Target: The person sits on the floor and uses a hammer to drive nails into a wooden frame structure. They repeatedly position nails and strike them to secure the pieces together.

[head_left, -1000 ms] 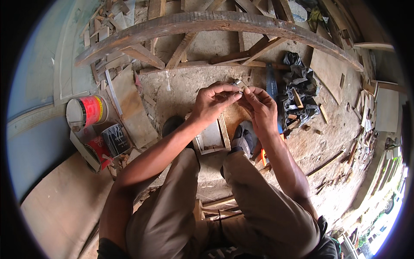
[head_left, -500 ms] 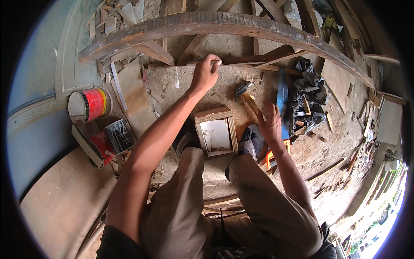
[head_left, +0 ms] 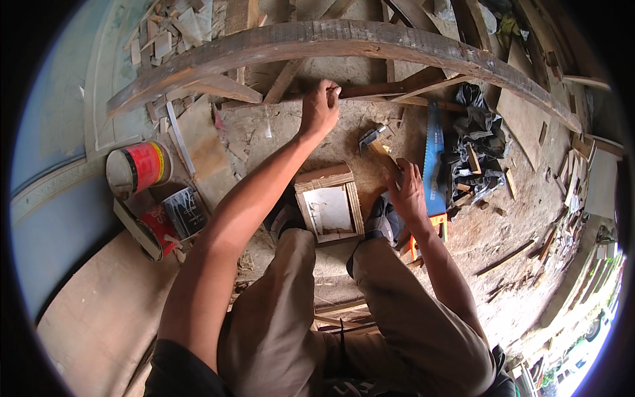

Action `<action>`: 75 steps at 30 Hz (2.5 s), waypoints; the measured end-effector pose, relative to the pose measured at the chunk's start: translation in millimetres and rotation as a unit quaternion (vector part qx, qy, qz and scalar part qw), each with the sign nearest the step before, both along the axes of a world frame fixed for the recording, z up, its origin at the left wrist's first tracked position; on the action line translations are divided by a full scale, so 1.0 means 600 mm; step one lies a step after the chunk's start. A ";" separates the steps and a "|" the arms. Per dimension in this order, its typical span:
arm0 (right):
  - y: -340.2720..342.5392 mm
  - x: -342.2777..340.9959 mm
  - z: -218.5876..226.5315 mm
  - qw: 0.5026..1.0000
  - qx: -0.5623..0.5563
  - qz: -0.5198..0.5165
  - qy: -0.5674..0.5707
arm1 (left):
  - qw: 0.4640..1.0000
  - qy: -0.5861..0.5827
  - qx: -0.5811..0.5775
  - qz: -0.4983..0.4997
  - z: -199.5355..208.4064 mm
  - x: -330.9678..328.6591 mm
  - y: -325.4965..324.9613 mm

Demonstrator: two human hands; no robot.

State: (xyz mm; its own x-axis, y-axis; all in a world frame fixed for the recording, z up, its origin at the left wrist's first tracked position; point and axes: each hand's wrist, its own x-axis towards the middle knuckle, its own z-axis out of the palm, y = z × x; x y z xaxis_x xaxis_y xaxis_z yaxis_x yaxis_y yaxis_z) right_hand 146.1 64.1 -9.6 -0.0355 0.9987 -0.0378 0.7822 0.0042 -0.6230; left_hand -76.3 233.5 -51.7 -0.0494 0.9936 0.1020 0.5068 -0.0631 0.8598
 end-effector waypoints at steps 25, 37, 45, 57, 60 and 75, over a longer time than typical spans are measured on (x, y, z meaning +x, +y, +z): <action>0.015 -0.032 0.078 0.983 -0.114 -0.019 0.144 | 0.998 -0.011 0.052 -0.039 0.008 -0.013 0.000; 0.038 -0.033 0.086 0.978 -0.121 -0.053 0.161 | 0.997 -0.011 0.064 -0.038 0.004 -0.012 -0.003; 0.050 -0.041 0.095 0.976 -0.145 -0.041 0.157 | 0.994 0.018 0.098 -0.036 -0.006 -0.011 -0.001; 0.050 -0.039 0.087 0.976 -0.126 -0.038 0.173 | 0.996 0.015 0.084 -0.026 -0.004 -0.009 0.001; 0.050 -0.037 0.085 0.977 -0.119 -0.036 0.173 | 0.993 0.026 0.110 -0.034 -0.008 -0.012 0.002; 0.114 -0.065 0.078 0.991 -0.016 0.042 0.127 | 0.992 0.028 0.087 -0.087 -0.006 -0.019 0.004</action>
State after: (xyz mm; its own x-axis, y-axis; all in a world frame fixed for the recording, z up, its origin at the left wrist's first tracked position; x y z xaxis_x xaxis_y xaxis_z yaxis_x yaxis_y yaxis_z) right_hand 107.0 132.3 37.4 -0.1314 0.9901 -0.0484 0.5977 0.0402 -0.8007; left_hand -87.7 236.1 -55.1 0.1319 0.9534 0.2712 0.5216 -0.2994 0.7990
